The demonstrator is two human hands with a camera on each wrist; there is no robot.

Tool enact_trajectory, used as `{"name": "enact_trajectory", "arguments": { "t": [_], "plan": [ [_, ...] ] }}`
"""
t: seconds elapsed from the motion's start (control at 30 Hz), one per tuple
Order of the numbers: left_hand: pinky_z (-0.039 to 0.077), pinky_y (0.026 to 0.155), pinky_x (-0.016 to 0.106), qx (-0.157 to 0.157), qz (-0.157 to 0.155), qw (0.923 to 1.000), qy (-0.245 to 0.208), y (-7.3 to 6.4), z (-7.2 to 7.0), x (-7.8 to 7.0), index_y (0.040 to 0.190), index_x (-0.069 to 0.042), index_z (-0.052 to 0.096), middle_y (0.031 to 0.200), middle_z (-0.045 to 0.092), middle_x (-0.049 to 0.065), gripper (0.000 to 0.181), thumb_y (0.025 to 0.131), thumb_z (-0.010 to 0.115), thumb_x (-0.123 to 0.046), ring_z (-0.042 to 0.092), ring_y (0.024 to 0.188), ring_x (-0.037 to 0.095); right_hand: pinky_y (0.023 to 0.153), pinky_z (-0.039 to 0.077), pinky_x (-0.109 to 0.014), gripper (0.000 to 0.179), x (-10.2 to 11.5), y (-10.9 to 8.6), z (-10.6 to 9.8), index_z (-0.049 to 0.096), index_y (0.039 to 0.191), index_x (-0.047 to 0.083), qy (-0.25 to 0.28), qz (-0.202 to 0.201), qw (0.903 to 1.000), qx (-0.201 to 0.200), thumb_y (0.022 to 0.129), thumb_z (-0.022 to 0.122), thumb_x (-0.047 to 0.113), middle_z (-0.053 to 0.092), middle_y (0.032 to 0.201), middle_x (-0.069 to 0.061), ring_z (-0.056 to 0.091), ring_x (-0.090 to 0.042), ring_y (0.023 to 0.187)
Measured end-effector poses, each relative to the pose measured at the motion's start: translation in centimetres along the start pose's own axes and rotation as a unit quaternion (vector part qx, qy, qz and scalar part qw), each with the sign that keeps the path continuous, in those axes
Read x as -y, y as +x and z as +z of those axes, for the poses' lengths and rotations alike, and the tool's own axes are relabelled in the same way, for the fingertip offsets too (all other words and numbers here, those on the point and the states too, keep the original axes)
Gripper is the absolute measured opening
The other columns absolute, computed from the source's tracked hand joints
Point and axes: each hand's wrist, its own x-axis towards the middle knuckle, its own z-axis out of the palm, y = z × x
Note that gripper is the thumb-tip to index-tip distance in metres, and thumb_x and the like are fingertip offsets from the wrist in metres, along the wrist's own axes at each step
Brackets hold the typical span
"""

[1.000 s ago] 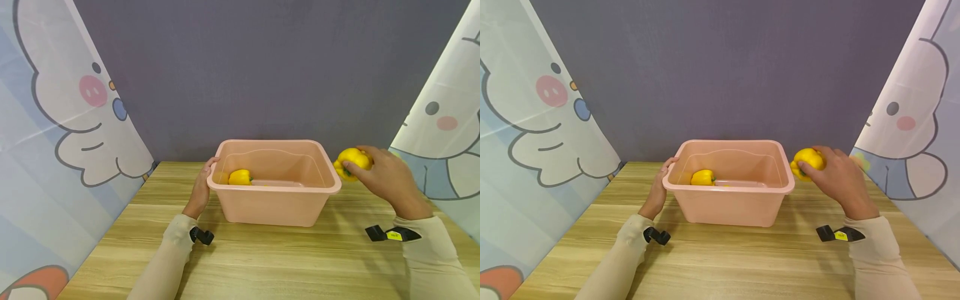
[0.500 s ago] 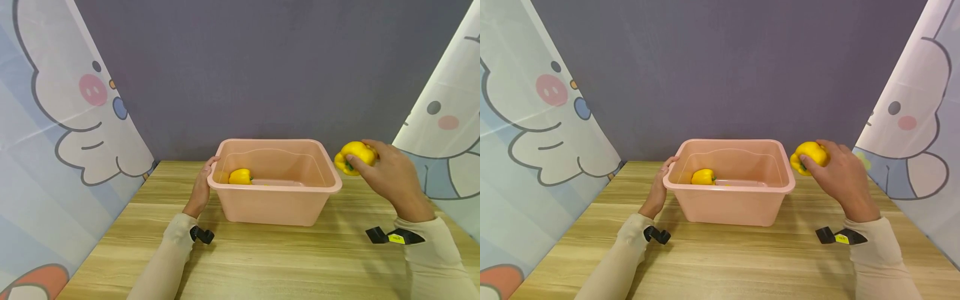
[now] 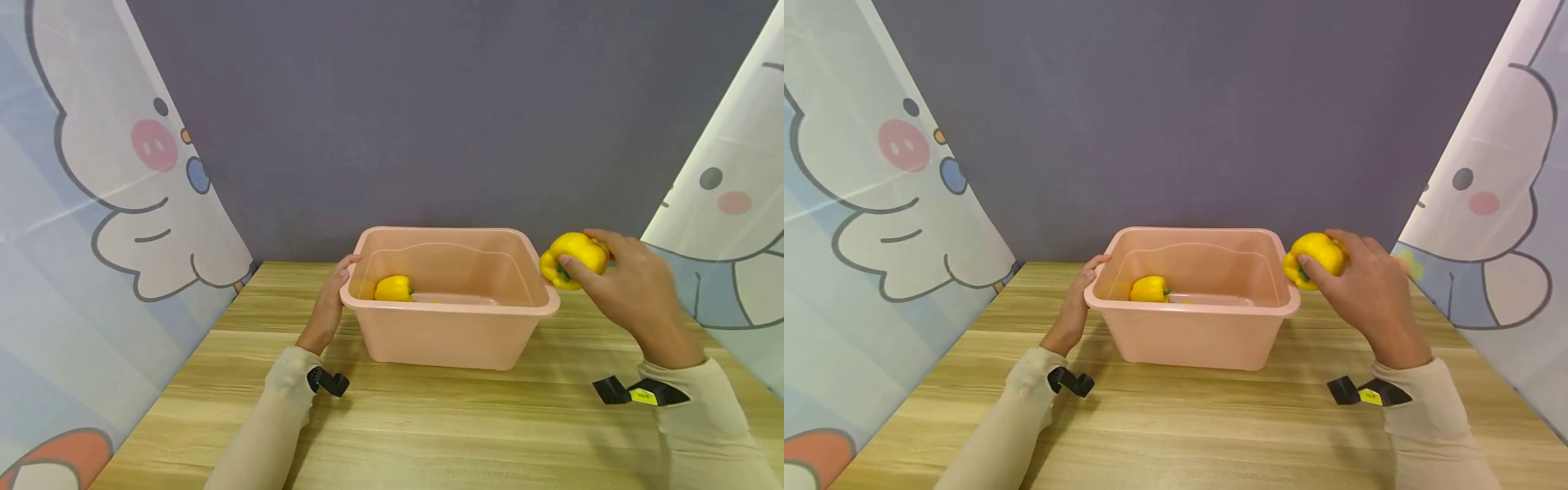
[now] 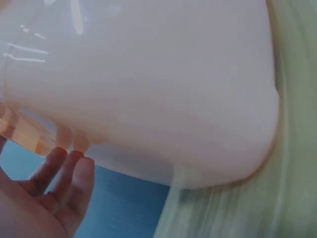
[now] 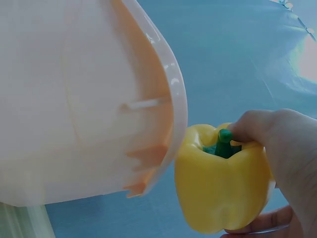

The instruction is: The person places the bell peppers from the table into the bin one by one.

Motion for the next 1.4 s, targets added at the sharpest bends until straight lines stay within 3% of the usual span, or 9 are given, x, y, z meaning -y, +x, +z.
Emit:
{"name": "enact_trajectory", "arguments": {
  "t": [0.27,0.47,0.9,1.4],
  "plan": [
    [0.052,0.079,0.031,0.003,-0.050,0.9985,0.021,0.3,-0.3,-0.8,0.147,-0.013,0.045,0.137,0.051,0.019,0.049,0.106,0.035,-0.039,0.054,0.105,0.048,0.071,0.037,-0.055,0.060,0.1,-0.1,0.1,0.058,0.133,-0.001,0.003,0.002,1.0000,-0.008,0.093,0.065,0.043,0.061,0.121,-0.031,0.055,-0.047,0.098],
    [0.051,0.080,0.031,0.002,-0.076,0.9967,0.026,0.1,-0.7,-0.9,0.149,-0.016,0.045,0.141,0.049,0.013,0.050,0.104,0.039,-0.037,0.055,0.107,0.041,0.072,0.037,-0.057,0.059,0.2,-0.2,0.2,0.059,0.133,-0.001,0.007,-0.002,0.9999,-0.013,0.093,0.066,0.042,0.061,0.120,-0.031,0.055,-0.047,0.098],
    [0.050,0.089,0.038,0.011,-0.064,0.9974,0.033,0.0,-0.6,-1.1,0.153,-0.020,0.040,0.151,0.043,0.011,0.053,0.106,0.038,-0.043,0.053,0.118,0.042,0.073,0.039,-0.053,0.059,0.8,-0.3,0.4,0.059,0.135,0.000,0.045,0.005,0.9989,-0.013,0.092,0.068,0.041,0.060,0.124,-0.029,0.055,-0.044,0.099],
    [0.050,0.089,0.039,0.008,-0.060,0.9978,0.027,0.0,-0.5,-1.0,0.153,-0.017,0.040,0.151,0.041,0.013,0.053,0.107,0.037,-0.043,0.053,0.117,0.046,0.079,0.041,-0.052,0.058,2.6,-0.6,1.2,0.061,0.134,0.003,0.082,-0.024,0.9961,-0.024,0.089,0.074,0.037,0.062,0.125,-0.022,0.056,-0.040,0.106]
  ]
}}
